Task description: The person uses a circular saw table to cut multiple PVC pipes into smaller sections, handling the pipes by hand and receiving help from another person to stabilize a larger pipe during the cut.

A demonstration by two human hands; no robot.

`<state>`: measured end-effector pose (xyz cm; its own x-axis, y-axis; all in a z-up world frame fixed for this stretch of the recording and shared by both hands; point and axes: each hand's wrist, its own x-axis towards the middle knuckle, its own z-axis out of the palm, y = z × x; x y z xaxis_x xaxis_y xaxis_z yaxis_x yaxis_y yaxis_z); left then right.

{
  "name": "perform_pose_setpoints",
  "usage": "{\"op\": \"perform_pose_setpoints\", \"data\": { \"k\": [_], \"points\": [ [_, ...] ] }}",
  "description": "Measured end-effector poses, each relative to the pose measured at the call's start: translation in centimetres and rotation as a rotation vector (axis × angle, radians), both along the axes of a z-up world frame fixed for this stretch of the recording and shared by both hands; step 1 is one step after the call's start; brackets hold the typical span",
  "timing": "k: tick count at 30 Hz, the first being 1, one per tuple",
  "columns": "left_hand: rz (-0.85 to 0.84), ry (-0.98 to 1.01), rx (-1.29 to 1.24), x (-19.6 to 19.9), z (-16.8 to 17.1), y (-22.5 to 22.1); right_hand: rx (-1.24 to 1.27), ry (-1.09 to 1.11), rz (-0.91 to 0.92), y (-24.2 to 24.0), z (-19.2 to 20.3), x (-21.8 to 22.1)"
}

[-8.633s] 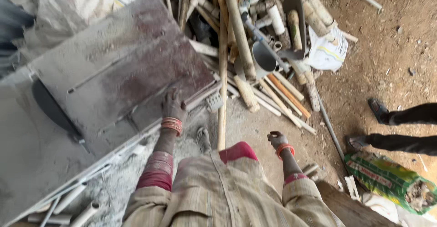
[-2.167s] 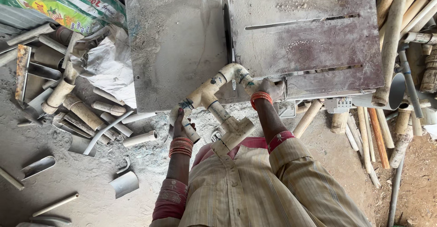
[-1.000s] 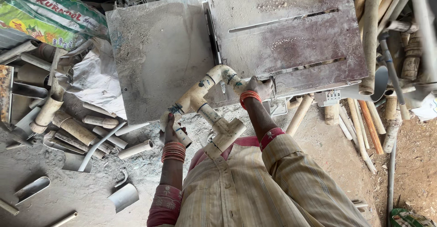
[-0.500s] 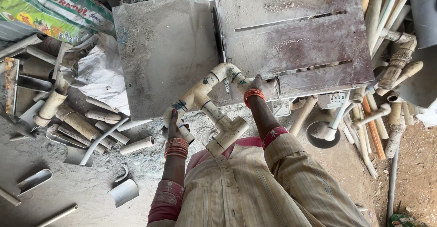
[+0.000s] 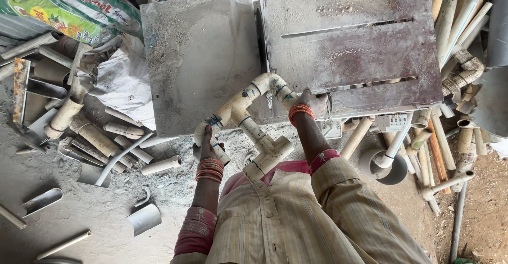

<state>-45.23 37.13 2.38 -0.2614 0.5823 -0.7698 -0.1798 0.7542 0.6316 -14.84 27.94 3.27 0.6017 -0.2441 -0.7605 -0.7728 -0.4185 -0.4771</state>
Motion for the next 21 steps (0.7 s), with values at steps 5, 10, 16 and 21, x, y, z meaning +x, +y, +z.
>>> {"op": "perform_pose_setpoints", "data": {
  "k": [5,10,16,21],
  "points": [
    [0.013,0.032,-0.001,0.2,-0.1,0.1,0.000,-0.005,-0.008,-0.1,-0.2,0.1],
    [0.015,0.045,-0.007,0.4,0.0,0.2,-0.006,-0.013,-0.006,0.3,-0.4,0.3],
    [0.018,0.049,-0.020,0.6,-0.2,0.5,-0.023,-0.036,-0.008,0.8,-0.6,0.4],
    [0.017,0.000,-0.005,0.5,-0.1,0.6,-0.037,-0.067,-0.024,1.2,-0.3,0.6]
  ]
}}
